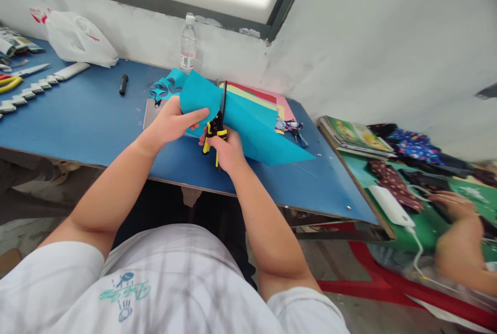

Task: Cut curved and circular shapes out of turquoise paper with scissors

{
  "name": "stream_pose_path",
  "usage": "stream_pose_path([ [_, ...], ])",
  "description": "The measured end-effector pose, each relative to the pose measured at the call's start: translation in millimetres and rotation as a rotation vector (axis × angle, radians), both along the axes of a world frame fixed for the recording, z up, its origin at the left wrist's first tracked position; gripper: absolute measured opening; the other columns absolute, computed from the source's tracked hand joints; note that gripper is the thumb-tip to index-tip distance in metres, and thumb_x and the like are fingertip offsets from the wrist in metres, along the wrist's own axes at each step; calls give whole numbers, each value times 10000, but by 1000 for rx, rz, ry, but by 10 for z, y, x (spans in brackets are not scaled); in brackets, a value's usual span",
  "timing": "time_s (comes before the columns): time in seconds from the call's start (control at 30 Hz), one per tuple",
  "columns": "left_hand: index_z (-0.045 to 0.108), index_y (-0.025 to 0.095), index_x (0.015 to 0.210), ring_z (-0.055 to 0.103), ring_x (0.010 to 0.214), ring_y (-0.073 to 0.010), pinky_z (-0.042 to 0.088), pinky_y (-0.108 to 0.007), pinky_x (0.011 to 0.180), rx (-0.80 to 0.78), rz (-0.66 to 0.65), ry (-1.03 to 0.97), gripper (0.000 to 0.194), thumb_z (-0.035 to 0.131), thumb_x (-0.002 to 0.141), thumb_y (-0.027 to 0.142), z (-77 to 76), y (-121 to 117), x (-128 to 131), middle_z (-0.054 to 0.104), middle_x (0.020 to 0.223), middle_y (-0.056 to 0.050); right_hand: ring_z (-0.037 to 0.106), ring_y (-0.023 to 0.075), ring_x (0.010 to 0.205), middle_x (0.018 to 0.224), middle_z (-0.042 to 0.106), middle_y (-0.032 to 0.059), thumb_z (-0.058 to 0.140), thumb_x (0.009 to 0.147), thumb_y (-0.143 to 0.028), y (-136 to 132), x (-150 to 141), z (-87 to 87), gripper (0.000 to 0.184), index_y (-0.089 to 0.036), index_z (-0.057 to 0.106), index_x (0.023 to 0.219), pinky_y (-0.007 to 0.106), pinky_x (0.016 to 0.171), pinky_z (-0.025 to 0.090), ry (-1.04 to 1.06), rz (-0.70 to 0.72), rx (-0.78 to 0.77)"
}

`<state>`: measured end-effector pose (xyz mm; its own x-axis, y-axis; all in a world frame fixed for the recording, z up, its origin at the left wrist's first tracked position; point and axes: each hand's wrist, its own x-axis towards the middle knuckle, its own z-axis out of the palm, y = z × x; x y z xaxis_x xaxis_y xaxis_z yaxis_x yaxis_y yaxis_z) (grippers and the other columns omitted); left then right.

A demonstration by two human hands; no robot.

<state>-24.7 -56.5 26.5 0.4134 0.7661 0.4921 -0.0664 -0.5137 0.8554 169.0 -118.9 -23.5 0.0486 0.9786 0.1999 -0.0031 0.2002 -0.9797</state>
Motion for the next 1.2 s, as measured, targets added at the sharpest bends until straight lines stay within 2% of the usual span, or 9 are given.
stream_pose_path([
  [0.23, 658, 264, 711, 566, 620, -166, 530, -350, 604, 1, 12, -37, 593, 1067, 932, 630, 50, -60, 26, 622, 653, 6, 890, 359, 925, 858, 869, -8, 779, 735, -466, 4, 9, -22, 284, -291, 800, 957, 507, 946, 690, -25, -13, 6],
  [0.5, 647, 264, 715, 569, 616, -162, 526, -369, 615, -10, 29, -39, 607, 1073, 959, 620, 49, -68, 17, 630, 658, 0, 854, 338, 896, 829, 850, -18, 767, 747, -470, -4, 8, -13, 233, -307, 792, 911, 515, 964, 710, -49, -29, 11],
  [0.7, 650, 250, 710, 576, 616, -158, 530, -365, 610, -6, 25, -53, 603, 1056, 994, 593, 48, -74, 15, 620, 662, 1, 831, 312, 855, 826, 826, -8, 759, 744, -479, -12, -5, -5, 265, -286, 777, 926, 466, 885, 686, -54, -37, 3],
  [0.93, 651, 254, 682, 560, 600, -155, 512, -334, 585, 3, 32, -55, 574, 1035, 968, 573, 95, -122, 29, 623, 644, 3, 833, 315, 844, 812, 825, -2, 768, 726, -495, -24, -5, 29, 282, -287, 775, 916, 447, 813, 670, -55, -41, -13],
  [1.2, 633, 253, 660, 545, 599, -163, 491, -356, 599, 6, 29, -38, 676, 1054, 946, 698, 93, -98, 13, 612, 645, -15, 838, 322, 824, 789, 826, -2, 793, 721, -512, -35, -3, 47, 290, -285, 787, 901, 456, 798, 661, -60, -40, -24],
])
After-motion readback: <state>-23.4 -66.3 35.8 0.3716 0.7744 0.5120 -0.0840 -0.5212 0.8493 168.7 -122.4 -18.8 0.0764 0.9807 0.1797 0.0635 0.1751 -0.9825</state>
